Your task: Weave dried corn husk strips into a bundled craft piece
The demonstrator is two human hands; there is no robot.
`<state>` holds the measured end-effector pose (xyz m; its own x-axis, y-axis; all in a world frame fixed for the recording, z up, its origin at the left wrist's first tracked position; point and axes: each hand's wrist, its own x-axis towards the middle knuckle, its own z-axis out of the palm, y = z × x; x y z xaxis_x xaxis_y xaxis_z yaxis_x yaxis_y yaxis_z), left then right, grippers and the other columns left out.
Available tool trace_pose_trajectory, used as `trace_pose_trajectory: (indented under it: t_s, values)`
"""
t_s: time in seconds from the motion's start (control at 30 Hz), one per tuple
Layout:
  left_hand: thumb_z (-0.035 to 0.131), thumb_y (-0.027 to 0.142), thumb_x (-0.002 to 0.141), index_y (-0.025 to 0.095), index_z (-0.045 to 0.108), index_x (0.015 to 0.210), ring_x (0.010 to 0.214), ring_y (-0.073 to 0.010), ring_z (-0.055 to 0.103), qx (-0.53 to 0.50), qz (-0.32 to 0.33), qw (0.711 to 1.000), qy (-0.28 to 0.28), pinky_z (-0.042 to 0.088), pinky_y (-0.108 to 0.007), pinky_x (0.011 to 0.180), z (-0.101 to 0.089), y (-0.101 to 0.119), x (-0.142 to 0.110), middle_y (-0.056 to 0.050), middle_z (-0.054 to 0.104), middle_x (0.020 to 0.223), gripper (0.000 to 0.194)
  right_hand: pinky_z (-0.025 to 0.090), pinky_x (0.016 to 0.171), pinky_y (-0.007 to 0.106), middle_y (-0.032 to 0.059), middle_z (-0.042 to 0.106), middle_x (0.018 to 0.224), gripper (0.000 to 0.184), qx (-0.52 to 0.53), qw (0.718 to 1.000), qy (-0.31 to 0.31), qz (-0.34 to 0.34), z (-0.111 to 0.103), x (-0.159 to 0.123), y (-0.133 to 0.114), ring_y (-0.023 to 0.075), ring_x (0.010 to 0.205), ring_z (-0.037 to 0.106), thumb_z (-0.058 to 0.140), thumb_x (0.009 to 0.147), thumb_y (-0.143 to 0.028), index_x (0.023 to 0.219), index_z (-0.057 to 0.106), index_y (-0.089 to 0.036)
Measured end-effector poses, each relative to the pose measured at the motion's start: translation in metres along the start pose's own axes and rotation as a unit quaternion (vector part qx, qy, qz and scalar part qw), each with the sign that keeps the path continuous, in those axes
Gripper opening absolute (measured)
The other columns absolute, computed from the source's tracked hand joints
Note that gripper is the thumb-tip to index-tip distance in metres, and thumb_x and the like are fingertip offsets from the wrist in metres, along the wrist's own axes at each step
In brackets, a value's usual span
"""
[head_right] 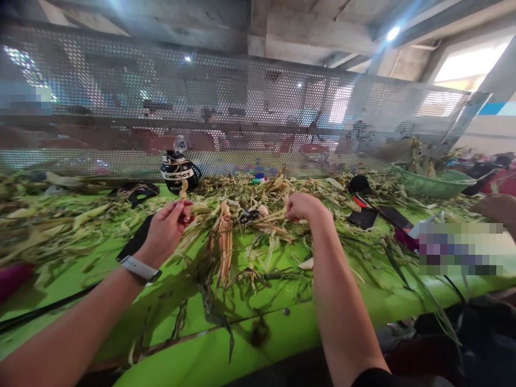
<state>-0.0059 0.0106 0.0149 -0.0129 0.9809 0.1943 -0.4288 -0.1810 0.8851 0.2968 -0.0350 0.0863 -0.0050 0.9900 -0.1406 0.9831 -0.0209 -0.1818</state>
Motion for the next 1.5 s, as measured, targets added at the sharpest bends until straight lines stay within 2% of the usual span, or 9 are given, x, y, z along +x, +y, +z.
trace_pose_trajectory:
  t_s: [0.33,0.47,0.53,0.7,0.9,1.0,1.2,1.33,1.5]
  values:
    - [0.066,0.027,0.073,0.015,0.063,0.072,0.052,-0.0065,0.042,0.002,-0.012,1.0,-0.019,0.038,-0.019,0.055,0.002,-0.002,-0.001,0.004,0.05,0.057,0.013,0.043,0.062,0.021,0.0048,0.07,0.089,0.034,-0.012,0.997,-0.054,-0.05,0.028,-0.007,0.013,0.0168,0.077,0.062,0.069,0.061,-0.017,0.095,0.071,-0.016]
    - [0.066,0.028,0.073,0.014,0.063,0.073,0.052,-0.0067,0.043,0.012,-0.011,1.0,-0.014,0.037,-0.02,0.053,0.003,-0.002,-0.002,0.004,0.05,0.057,0.014,0.037,0.058,0.021,0.003,0.068,0.08,0.018,-0.047,0.997,-0.02,-0.053,0.035,-0.012,0.015,0.0149,0.072,0.058,0.069,0.062,-0.019,0.08,0.071,-0.016]
    - [0.065,0.028,0.073,0.013,0.063,0.073,0.052,-0.0065,0.043,0.011,-0.009,1.0,-0.013,0.037,-0.019,0.053,0.004,-0.002,-0.002,0.004,0.05,0.056,0.015,0.033,0.054,0.021,0.0001,0.064,0.067,0.008,-0.042,0.997,-0.005,-0.057,0.028,-0.015,0.015,0.0118,0.062,0.053,0.064,0.068,-0.021,0.07,0.069,-0.016]
    - [0.064,0.026,0.073,0.012,0.062,0.074,0.051,-0.0055,0.044,0.0,-0.009,1.0,-0.012,0.037,-0.018,0.052,0.004,-0.002,-0.003,0.004,0.05,0.057,0.014,0.023,0.049,0.024,-0.005,0.041,0.044,0.031,-0.049,0.994,-0.005,-0.102,-0.006,-0.019,0.005,0.0078,0.047,0.034,0.057,0.076,-0.031,0.049,0.059,-0.015]
    - [0.068,0.034,0.069,0.013,0.062,0.075,0.053,-0.0061,0.046,0.004,-0.019,1.0,-0.023,0.039,-0.018,0.052,0.005,-0.001,-0.003,0.004,0.051,0.059,0.023,0.033,0.051,0.024,-0.0015,0.055,0.052,0.027,0.109,0.991,0.015,-0.08,-0.036,-0.012,-0.004,0.0089,0.049,0.044,0.057,0.076,-0.036,0.061,0.067,-0.015]
    - [0.071,0.036,0.066,0.013,0.062,0.073,0.052,-0.0058,0.046,-0.01,-0.026,0.999,-0.029,0.038,-0.018,0.051,0.005,0.0,-0.002,0.004,0.051,0.058,0.025,0.037,0.049,0.022,0.0004,0.059,0.058,0.027,0.32,0.942,0.087,-0.053,-0.052,-0.009,-0.011,0.0082,0.049,0.048,0.062,0.074,-0.041,0.065,0.064,-0.016]
    - [0.071,0.034,0.068,0.013,0.062,0.071,0.052,-0.006,0.048,-0.057,-0.053,0.994,-0.075,0.041,-0.018,0.053,0.007,0.003,-0.004,0.004,0.054,0.055,0.023,0.052,0.064,0.026,0.0037,0.067,0.073,0.024,0.621,0.744,0.236,-0.072,-0.045,-0.004,-0.057,0.013,0.067,0.062,0.054,0.084,-0.042,0.076,0.06,-0.02]
    - [0.071,0.029,0.07,0.013,0.061,0.072,0.057,-0.0064,0.054,-0.113,-0.092,0.985,-0.098,0.046,-0.019,0.058,0.008,0.005,-0.005,0.002,0.059,0.061,0.019,0.052,0.083,0.033,0.0073,0.071,0.096,0.019,0.676,0.727,0.095,-0.07,0.006,0.008,-0.095,0.0185,0.098,0.064,0.054,0.084,-0.039,0.077,0.056,-0.021]
    - [0.066,0.021,0.076,0.014,0.061,0.071,0.062,-0.0077,0.059,-0.167,-0.135,0.974,-0.076,0.049,-0.021,0.067,0.006,0.005,-0.001,0.0,0.061,0.064,0.011,0.05,0.087,0.036,0.0047,0.068,0.11,0.023,0.705,0.702,0.042,-0.096,0.053,0.027,-0.12,0.0209,0.11,0.059,0.063,0.075,-0.045,0.077,0.053,-0.024]
